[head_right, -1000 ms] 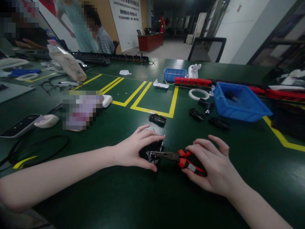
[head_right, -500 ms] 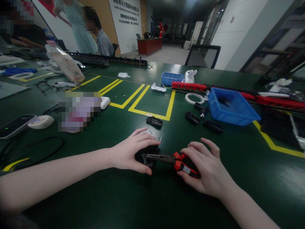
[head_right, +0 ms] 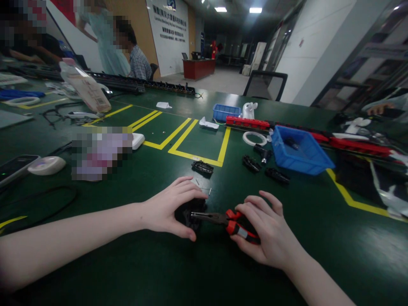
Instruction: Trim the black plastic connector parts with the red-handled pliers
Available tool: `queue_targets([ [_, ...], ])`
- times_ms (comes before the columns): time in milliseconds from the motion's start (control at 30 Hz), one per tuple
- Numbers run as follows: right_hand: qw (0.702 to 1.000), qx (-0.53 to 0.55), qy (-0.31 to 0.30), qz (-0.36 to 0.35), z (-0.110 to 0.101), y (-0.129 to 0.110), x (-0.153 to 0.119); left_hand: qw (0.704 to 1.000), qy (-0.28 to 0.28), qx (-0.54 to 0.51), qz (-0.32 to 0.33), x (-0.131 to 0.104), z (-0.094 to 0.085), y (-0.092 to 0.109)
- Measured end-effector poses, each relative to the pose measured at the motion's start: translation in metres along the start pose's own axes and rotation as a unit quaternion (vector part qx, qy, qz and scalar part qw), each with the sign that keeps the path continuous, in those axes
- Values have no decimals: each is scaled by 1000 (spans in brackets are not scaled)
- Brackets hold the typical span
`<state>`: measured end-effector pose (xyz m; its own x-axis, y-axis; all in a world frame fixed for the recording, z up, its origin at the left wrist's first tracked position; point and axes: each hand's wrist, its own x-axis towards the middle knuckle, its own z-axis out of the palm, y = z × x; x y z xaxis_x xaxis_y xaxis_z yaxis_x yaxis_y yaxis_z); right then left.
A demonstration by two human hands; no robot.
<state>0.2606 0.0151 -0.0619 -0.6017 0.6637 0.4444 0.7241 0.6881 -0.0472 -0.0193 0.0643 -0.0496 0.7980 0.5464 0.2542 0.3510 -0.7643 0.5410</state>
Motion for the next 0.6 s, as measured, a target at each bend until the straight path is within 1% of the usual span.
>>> queue_targets([
  [100,1000,-12,-8,-11,0,1,0,1000,9,4,-3,-1,1,0],
  [233,1000,-7,2,-2,0,-1,0,1000,11,4,-8,0,2,0],
  [467,1000,-4,8,-8,0,-2,1,1000,5,1,-5,0,0,1],
  [600,1000,2,1,-6,0,-2,1,1000,-4,-1,1,0,1,1],
])
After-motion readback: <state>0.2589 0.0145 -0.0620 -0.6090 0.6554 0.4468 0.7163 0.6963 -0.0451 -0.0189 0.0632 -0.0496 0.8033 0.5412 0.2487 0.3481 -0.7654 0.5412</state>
